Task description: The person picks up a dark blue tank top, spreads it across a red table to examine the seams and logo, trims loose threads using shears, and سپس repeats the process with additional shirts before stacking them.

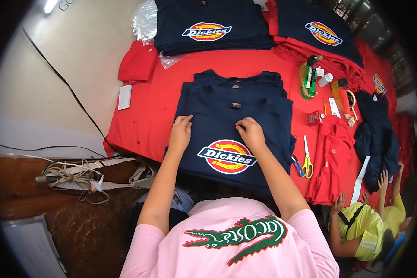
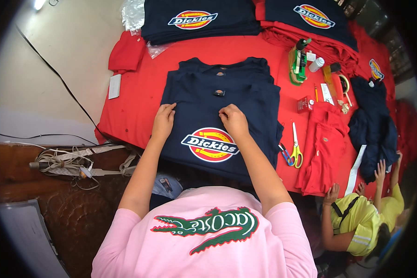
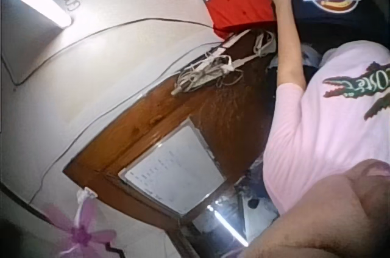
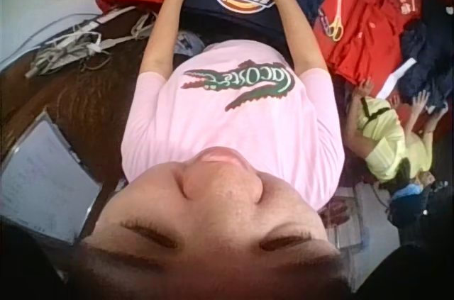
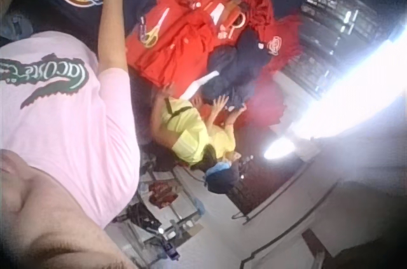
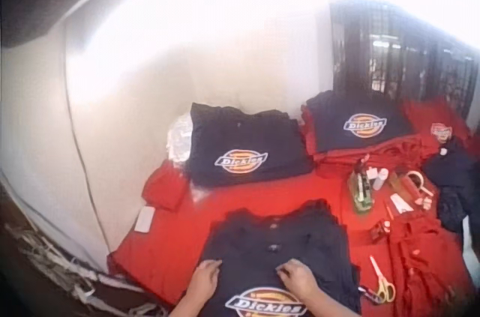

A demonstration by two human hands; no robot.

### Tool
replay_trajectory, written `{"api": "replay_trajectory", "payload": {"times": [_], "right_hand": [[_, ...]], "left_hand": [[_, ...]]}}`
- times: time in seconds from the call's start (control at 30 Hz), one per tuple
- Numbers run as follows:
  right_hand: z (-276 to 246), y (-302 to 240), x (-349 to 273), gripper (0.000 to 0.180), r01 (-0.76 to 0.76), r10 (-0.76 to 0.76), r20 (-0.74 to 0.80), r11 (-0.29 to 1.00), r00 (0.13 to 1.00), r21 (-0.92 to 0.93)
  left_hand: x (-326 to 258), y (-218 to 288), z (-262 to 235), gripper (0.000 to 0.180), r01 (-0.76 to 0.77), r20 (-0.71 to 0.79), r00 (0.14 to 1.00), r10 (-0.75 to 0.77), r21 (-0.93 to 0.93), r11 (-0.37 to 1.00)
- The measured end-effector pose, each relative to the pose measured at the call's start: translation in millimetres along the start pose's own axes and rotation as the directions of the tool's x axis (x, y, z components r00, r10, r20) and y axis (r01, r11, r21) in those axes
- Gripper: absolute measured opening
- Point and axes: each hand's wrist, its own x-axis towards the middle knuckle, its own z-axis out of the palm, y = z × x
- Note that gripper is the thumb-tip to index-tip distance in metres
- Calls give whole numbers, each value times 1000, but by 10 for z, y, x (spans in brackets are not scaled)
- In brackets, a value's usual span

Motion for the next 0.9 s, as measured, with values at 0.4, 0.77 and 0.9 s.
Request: {"api": "replay_trajectory", "payload": {"times": [0.4, 0.77, 0.9], "right_hand": [[249, -199, 171, 9, -104, 128, 25, 897, 991, -430], [194, -222, 115, 8, -183, 154, -155, 964, 976, -195], [-444, 140, -73, 12, -335, 309, -490, 942, 815, 37]], "left_hand": [[354, -196, 84, 13, 61, -68, 996, -61, -2, 998], [783, -767, 141, 12, 259, -91, 951, -294, -281, 924], [951, -1128, -287, 13, 170, -423, 844, -331, -374, 912]]}}
